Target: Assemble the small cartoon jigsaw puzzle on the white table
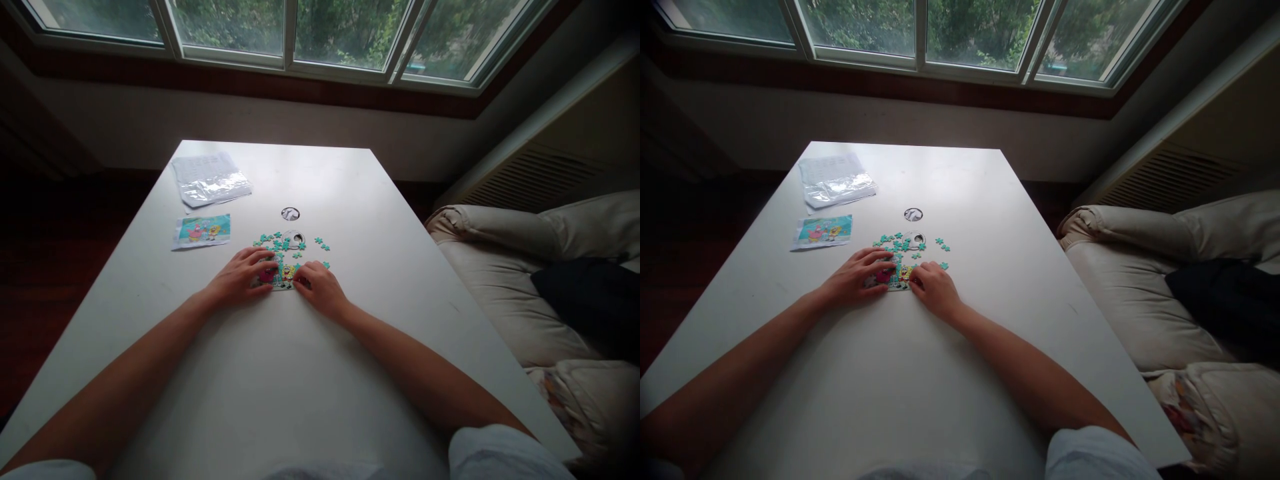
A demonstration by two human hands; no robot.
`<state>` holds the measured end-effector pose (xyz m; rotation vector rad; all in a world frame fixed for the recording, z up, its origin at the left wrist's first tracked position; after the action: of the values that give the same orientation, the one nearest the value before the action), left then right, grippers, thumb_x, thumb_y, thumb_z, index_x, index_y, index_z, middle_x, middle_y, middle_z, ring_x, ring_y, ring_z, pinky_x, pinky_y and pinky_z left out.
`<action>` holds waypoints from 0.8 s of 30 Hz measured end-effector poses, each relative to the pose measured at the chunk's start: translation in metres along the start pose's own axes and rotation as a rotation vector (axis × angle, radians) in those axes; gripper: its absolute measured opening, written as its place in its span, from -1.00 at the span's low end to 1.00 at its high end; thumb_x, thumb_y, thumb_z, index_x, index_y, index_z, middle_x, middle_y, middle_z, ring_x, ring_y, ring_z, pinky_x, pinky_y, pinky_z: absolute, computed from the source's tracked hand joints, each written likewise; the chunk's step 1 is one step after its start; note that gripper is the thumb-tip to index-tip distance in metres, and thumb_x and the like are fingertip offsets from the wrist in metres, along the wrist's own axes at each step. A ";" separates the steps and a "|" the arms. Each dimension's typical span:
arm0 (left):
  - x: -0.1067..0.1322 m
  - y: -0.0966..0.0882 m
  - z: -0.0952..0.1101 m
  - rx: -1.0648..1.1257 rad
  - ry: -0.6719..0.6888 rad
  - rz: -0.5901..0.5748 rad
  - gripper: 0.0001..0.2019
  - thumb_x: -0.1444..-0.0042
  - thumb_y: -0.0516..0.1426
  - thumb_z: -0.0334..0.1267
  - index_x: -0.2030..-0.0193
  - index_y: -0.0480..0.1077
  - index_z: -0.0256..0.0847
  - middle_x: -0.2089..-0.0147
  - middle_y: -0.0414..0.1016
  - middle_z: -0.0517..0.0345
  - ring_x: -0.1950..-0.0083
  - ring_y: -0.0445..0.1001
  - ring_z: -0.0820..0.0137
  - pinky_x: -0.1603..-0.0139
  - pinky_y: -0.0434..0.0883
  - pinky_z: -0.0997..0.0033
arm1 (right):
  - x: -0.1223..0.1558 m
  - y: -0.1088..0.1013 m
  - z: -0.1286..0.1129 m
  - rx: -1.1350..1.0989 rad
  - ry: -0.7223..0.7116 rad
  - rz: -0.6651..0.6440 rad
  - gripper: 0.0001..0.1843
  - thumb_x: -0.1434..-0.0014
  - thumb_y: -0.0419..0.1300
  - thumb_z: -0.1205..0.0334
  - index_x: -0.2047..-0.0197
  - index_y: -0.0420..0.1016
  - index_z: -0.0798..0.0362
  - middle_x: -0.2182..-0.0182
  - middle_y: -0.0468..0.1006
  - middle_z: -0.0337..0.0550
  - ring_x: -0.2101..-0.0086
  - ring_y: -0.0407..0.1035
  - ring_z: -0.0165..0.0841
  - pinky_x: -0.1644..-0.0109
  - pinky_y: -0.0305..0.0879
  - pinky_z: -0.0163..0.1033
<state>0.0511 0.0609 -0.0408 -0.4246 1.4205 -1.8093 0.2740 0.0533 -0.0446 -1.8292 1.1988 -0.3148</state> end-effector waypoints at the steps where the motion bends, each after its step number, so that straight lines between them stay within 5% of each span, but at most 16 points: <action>1: 0.000 0.000 0.000 -0.002 -0.001 -0.003 -0.51 -0.26 0.17 0.00 -0.32 0.34 0.03 -0.40 0.29 0.07 -0.45 0.16 0.09 -0.48 0.16 -0.06 | 0.000 -0.001 0.000 0.001 -0.009 0.005 -0.93 -0.27 0.23 0.31 0.28 0.50 0.05 0.32 0.47 -0.17 0.23 0.26 -0.38 0.12 0.14 -0.30; 9: -0.001 -0.002 0.000 0.028 -0.003 0.005 -0.50 -0.26 0.18 0.01 -0.32 0.34 0.08 -0.40 0.29 0.09 -0.44 0.18 0.09 -0.47 0.16 -0.07 | 0.009 -0.030 0.022 -0.004 0.014 0.135 -0.84 -0.35 0.15 0.26 0.22 0.55 0.05 0.40 0.53 -0.20 0.35 0.30 -0.42 0.17 0.19 -0.30; 16: -0.002 -0.002 0.001 0.026 0.000 -0.004 -0.51 -0.27 0.16 0.00 -0.32 0.33 0.08 -0.41 0.28 0.09 -0.43 0.18 0.10 -0.48 0.15 -0.06 | 0.018 -0.020 0.000 0.227 -0.256 -0.034 -0.76 -0.40 0.08 0.21 0.13 0.60 -0.01 0.38 0.59 -0.18 0.34 0.35 -0.41 0.18 0.12 -0.29; 24: -0.003 0.001 -0.002 0.021 -0.005 -0.015 -0.52 -0.28 0.15 0.00 -0.32 0.34 0.08 -0.41 0.28 0.08 -0.43 0.19 0.10 -0.48 0.14 -0.07 | 0.022 -0.008 -0.018 0.341 -0.137 -0.191 -0.78 -0.35 0.11 0.29 0.02 0.55 0.00 0.34 0.61 -0.11 0.33 0.37 -0.39 0.24 0.08 -0.30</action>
<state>0.0527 0.0644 -0.0419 -0.4300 1.3975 -1.8320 0.2789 0.0268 -0.0335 -1.6381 0.8206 -0.4636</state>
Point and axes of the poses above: each hand's wrist, its own x-axis away from the middle knuckle, its own y-axis out of the palm, z = x × y, the point moved 4 cm from there along -x, towards the middle knuckle
